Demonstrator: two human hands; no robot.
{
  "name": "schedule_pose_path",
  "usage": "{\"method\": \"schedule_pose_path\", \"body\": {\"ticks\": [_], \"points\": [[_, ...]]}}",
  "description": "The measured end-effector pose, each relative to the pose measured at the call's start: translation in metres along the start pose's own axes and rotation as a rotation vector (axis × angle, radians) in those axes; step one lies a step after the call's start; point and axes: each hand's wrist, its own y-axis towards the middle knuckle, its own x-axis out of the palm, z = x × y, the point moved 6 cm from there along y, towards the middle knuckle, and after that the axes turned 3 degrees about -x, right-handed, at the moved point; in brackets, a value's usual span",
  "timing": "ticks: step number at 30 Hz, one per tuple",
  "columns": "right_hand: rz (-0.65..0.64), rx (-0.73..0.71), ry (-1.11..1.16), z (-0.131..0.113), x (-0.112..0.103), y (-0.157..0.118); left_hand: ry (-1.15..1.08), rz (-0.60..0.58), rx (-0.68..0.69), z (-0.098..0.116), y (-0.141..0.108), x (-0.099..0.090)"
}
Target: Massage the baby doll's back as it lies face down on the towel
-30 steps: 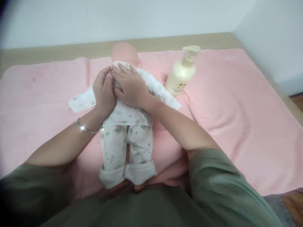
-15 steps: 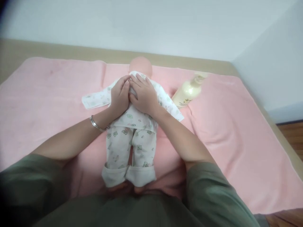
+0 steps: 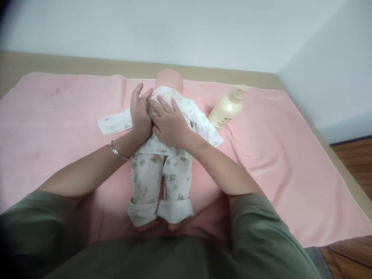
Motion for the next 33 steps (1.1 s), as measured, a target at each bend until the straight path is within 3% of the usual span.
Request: {"method": "schedule_pose_path", "body": {"ticks": [3, 6, 10, 12, 15, 19, 22, 26, 28, 30, 33], "points": [[-0.04, 0.011, 0.03, 0.023, -0.003, 0.011, -0.012, -0.019, 0.011, -0.002, 0.0, 0.001], [-0.021, 0.222, 0.015, 0.045, -0.007, 0.014, 0.041, 0.0, 0.023, -0.006, 0.003, -0.001], [0.043, 0.426, -0.041, 0.03, -0.009, -0.002, 0.124, -0.002, 0.05, -0.007, 0.005, -0.001], [0.086, 0.352, -0.09, 0.007, -0.007, -0.01, 0.138, -0.002, 0.05, -0.002, 0.003, -0.001], [0.063, 0.107, -0.074, -0.019, 0.001, -0.012, 0.085, -0.002, 0.018, 0.008, -0.002, -0.001], [0.006, -0.083, 0.035, -0.005, 0.004, -0.001, 0.042, -0.01, -0.029, 0.013, -0.005, -0.002], [-0.007, -0.052, 0.065, 0.027, 0.0, 0.012, 0.046, -0.006, 0.018, 0.01, -0.003, -0.002], [0.01, 0.212, 0.041, 0.05, -0.004, 0.014, 0.097, 0.007, 0.075, 0.005, -0.001, -0.001], [0.039, 0.332, 0.002, 0.041, -0.005, 0.005, 0.102, 0.016, 0.099, 0.005, -0.001, -0.001], [0.061, 0.361, -0.05, 0.02, -0.006, -0.005, 0.096, 0.008, 0.12, 0.007, -0.001, -0.001], [0.026, 0.181, -0.081, -0.011, -0.002, -0.01, 0.104, -0.024, 0.13, 0.008, -0.001, -0.002]]}}
